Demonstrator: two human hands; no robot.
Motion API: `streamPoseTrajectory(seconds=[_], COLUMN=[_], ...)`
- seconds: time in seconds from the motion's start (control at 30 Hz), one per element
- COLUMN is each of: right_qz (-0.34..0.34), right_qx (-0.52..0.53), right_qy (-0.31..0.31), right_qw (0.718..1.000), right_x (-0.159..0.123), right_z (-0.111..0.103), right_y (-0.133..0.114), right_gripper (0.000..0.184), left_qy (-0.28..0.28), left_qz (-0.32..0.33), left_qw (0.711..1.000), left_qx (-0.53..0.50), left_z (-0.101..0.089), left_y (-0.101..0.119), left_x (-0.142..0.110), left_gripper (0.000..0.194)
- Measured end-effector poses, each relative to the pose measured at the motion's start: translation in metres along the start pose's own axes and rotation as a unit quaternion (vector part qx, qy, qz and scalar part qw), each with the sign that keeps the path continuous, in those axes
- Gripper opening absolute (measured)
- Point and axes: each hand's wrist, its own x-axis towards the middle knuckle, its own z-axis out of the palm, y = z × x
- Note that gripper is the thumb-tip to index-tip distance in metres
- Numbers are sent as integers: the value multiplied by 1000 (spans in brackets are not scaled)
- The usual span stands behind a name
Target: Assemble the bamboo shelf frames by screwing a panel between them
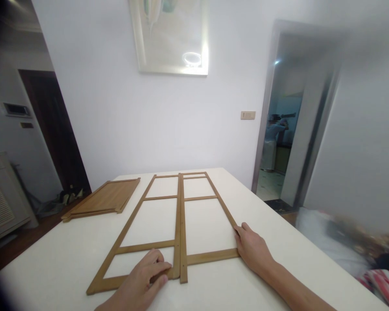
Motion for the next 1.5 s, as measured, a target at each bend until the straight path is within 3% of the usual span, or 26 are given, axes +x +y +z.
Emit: streamPoseTrajectory(seconds=[0.3, 0.4, 0.57, 0.67, 0.8, 0.97, 1.17, 1.5], right_qz=[18, 44, 74, 68, 54, -22, -61, -73], right_qx=[47, 43, 28, 34, 63, 96, 107, 125], right_qy=[23, 47, 27, 26, 40, 27, 10, 27], right_qw=[998, 997, 996, 997, 996, 995, 992, 989], right_x=[1, 4, 8, 7, 3, -1, 1, 5], right_z=[-10, -14, -16, -16, -15, -11, -4, -3], right_y=[14, 28, 38, 36, 31, 21, 21, 29], right_gripper=[44, 43, 39, 40, 47, 43, 36, 36], left_qy=[93, 153, 220, 220, 182, 66, 50, 82], left_qz=[-17, -17, -14, -61, -199, -278, -310, -304], left_qw=[995, 985, 960, 942, 915, 930, 920, 926], left_qx=[29, 72, 173, 248, 302, 230, 234, 209], left_z=[9, 6, -7, -19, -39, -45, -36, -42], left_y=[-18, -31, -53, -73, -118, -162, -148, -134], left_x=[-9, -13, -13, -12, -17, -26, -22, -20], left_gripper=[26, 27, 30, 38, 58, 76, 76, 66])
